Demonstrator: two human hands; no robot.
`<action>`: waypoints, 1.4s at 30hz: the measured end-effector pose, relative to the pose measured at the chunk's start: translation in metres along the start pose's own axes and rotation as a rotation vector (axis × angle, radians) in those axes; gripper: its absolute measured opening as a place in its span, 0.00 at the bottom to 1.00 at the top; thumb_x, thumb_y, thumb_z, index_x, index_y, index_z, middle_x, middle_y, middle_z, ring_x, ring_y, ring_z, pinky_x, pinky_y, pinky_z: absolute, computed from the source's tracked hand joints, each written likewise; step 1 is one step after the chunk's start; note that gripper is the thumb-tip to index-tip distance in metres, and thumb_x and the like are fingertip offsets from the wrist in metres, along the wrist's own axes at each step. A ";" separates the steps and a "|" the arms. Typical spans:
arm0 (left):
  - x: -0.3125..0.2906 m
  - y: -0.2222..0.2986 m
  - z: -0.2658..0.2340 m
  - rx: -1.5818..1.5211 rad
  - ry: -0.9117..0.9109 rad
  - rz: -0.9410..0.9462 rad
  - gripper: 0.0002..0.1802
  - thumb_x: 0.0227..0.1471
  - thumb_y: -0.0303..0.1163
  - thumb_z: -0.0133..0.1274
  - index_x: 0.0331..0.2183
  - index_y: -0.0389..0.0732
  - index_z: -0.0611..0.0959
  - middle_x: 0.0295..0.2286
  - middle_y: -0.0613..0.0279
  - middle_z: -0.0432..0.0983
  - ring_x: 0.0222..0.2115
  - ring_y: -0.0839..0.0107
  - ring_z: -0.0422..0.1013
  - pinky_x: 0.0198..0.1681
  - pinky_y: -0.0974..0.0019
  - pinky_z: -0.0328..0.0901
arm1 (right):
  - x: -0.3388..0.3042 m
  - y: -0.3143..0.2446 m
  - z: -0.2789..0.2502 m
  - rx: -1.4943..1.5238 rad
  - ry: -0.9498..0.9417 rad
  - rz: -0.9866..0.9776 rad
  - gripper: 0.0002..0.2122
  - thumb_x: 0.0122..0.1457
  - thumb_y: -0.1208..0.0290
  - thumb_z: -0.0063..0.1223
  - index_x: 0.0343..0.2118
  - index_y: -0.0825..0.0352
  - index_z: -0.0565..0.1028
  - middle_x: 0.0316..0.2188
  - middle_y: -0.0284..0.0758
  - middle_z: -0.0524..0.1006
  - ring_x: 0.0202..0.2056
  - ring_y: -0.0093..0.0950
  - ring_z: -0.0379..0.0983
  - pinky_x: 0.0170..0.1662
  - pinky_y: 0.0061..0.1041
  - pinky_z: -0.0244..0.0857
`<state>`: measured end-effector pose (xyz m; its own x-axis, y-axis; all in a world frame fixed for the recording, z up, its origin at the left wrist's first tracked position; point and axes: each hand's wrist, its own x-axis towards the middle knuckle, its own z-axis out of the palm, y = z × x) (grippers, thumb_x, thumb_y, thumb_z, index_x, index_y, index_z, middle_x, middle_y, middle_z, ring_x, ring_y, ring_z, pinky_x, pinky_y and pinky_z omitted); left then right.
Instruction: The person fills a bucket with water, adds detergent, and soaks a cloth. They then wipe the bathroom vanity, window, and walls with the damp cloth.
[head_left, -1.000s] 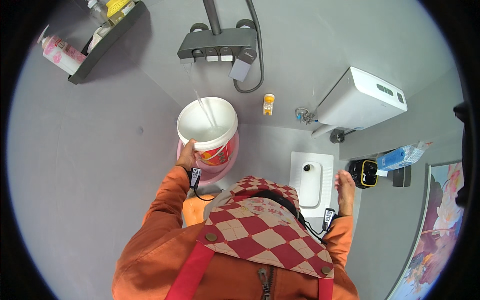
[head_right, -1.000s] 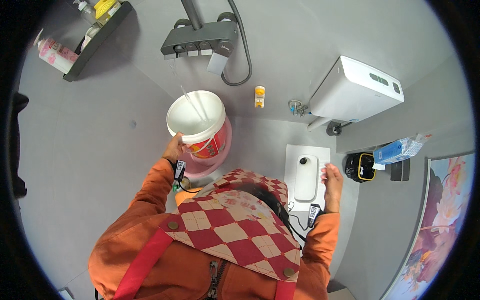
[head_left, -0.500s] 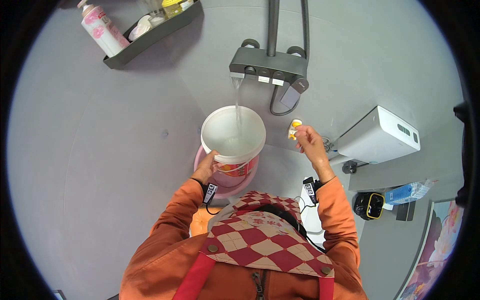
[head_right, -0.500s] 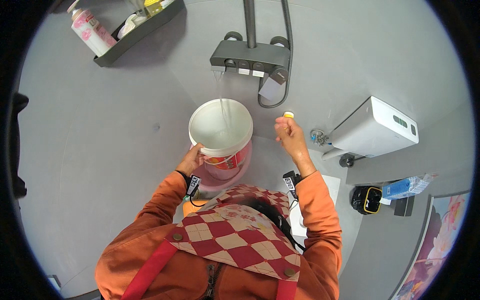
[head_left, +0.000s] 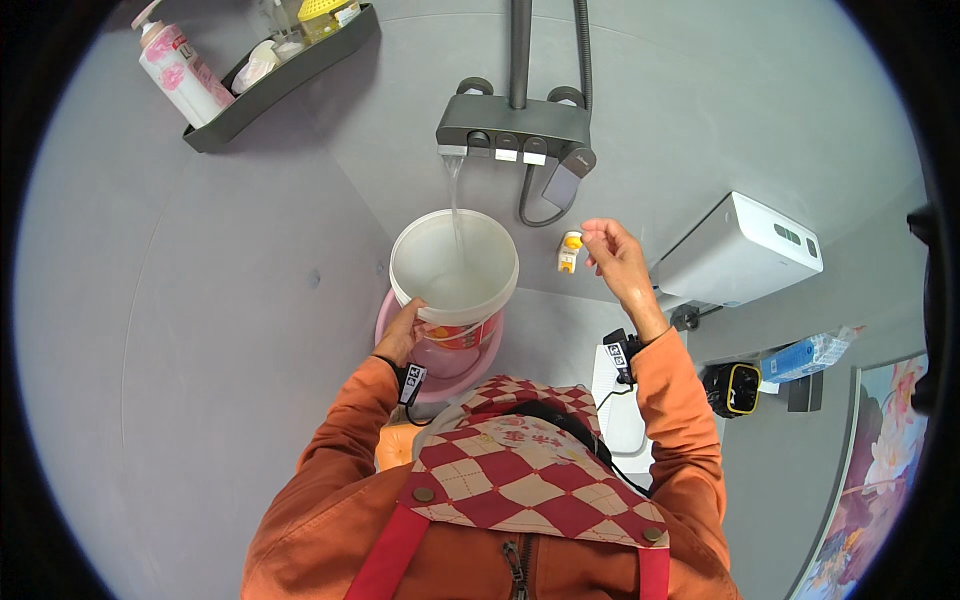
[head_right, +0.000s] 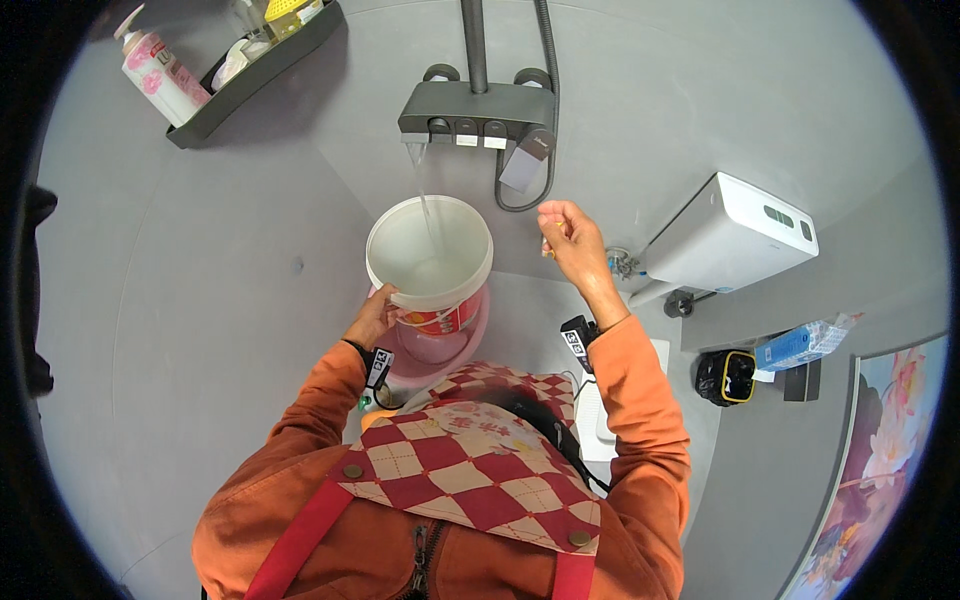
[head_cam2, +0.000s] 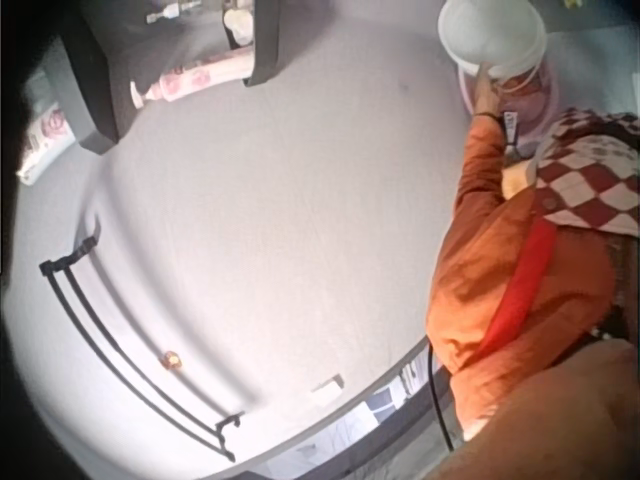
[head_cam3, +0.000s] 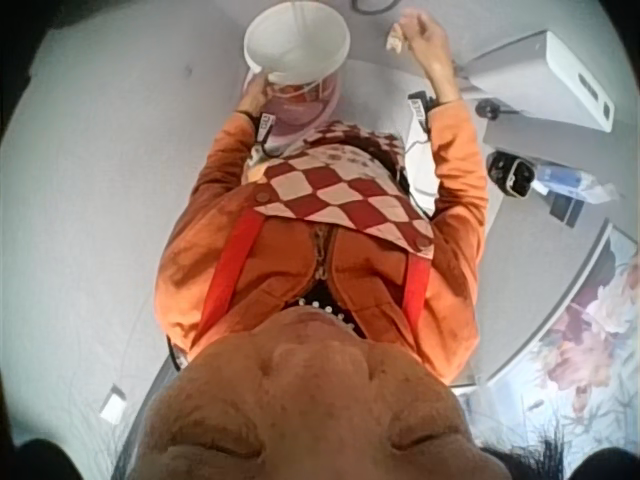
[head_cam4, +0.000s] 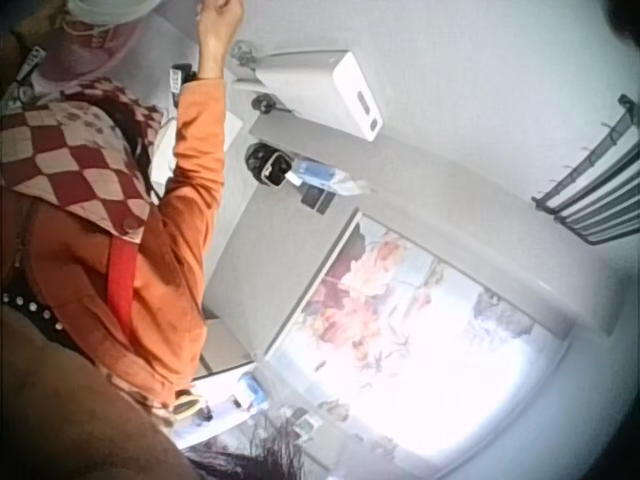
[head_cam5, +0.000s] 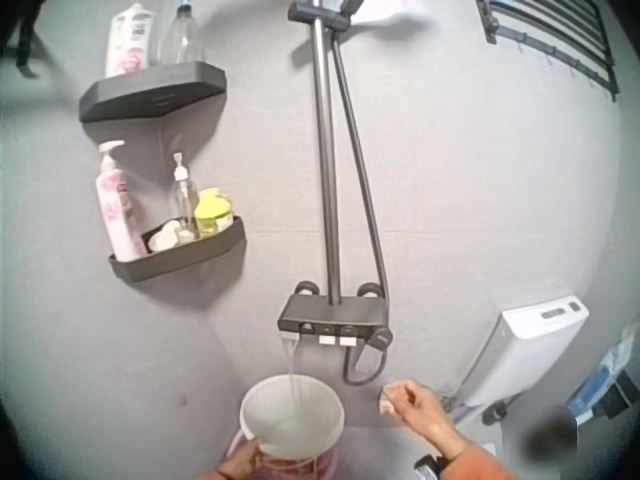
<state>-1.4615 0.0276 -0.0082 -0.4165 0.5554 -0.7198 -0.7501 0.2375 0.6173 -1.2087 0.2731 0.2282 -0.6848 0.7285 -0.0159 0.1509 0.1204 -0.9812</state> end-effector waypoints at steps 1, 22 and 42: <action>-0.001 0.000 0.001 -0.010 -0.008 0.006 0.24 0.40 0.35 0.54 0.41 0.38 0.71 0.34 0.56 0.73 0.33 0.63 0.73 0.33 0.70 0.71 | 0.001 -0.003 0.002 0.001 0.002 0.000 0.09 0.58 0.68 0.48 0.39 0.65 0.72 0.26 0.24 0.72 0.23 0.13 0.65 0.24 0.13 0.56; 0.011 -0.009 0.000 0.084 0.078 0.003 0.20 0.43 0.42 0.53 0.36 0.38 0.76 0.27 0.59 0.75 0.21 0.77 0.69 0.17 0.83 0.56 | 0.040 -0.001 0.024 -0.101 -0.079 -0.064 0.09 0.58 0.68 0.48 0.39 0.67 0.71 0.26 0.24 0.71 0.23 0.13 0.65 0.27 0.13 0.60; 0.050 -0.037 -0.026 0.107 -0.049 -0.004 0.21 0.46 0.42 0.49 0.38 0.36 0.74 0.32 0.54 0.74 0.29 0.70 0.71 0.27 0.74 0.61 | 0.049 0.008 0.023 -0.075 -0.080 -0.050 0.09 0.58 0.71 0.48 0.40 0.68 0.71 0.27 0.26 0.71 0.23 0.14 0.65 0.26 0.14 0.60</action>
<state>-1.4683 0.0260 -0.0754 -0.3860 0.5915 -0.7079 -0.6919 0.3219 0.6463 -1.2569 0.2942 0.2151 -0.7472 0.6644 0.0148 0.1657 0.2079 -0.9640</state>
